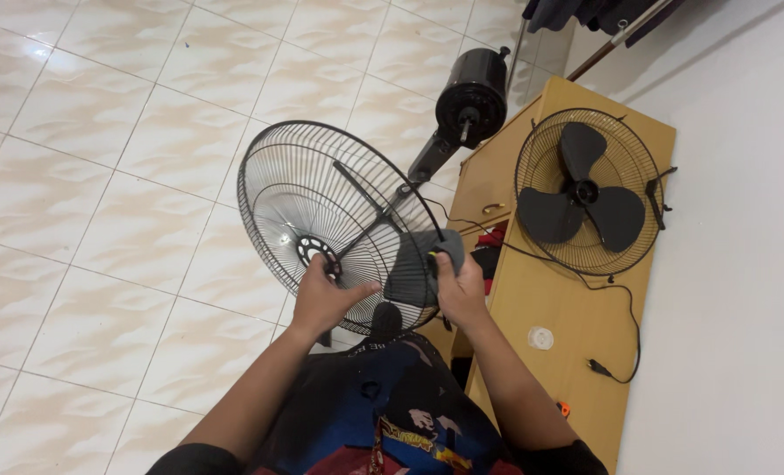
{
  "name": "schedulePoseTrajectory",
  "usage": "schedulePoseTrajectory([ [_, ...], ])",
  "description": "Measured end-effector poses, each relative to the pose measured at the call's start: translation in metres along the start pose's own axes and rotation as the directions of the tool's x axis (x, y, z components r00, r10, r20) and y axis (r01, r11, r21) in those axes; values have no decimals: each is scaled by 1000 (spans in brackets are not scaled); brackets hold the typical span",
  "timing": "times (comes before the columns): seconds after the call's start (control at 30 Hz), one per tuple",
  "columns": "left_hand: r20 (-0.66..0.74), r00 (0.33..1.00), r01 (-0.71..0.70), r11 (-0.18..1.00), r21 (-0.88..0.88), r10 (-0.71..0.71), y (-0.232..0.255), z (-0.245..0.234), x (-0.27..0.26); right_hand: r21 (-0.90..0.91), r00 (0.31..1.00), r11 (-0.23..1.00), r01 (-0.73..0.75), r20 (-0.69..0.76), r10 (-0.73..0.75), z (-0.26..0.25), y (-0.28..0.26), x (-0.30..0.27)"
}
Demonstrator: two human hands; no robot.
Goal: The person disassembles a standing electric fan by removing the front grille, detaching the motor housing from the stand, and using a screwdriver on the motor assembly. The person then wipes the front grille with a cloth.
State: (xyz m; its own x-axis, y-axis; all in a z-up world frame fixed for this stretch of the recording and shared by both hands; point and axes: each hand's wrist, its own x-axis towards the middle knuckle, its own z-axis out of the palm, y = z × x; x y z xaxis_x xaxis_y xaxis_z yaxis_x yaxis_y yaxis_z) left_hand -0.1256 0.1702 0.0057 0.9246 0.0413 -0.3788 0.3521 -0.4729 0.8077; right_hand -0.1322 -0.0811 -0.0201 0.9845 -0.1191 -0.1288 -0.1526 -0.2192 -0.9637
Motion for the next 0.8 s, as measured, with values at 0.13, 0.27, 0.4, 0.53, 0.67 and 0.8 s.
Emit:
schedulePoseTrajectory([
  [0.13,-19,994,-111,994,-13,111,3,-6,2,331,974,924,-191,-52,220,3,5,2],
  [0.27,-3,1000,-13,997,79,13,8,-6,3,229,992,973,39,-122,-11,-2,-4,2],
  [0.4,-47,998,-48,994,100,52,11,-2,-6,-100,986,984,145,-68,-152,-2,-7,-3],
  [0.53,-60,987,-141,984,112,149,16,-5,-11,-12,988,996,-91,-123,89,-5,0,3],
  [0.67,-25,996,-83,983,162,88,18,-11,-12,700,949,667,-256,50,312,-13,-3,5],
  [0.8,-40,994,-92,980,178,101,19,-9,-13,216,989,973,77,-137,-48,-17,-26,5],
])
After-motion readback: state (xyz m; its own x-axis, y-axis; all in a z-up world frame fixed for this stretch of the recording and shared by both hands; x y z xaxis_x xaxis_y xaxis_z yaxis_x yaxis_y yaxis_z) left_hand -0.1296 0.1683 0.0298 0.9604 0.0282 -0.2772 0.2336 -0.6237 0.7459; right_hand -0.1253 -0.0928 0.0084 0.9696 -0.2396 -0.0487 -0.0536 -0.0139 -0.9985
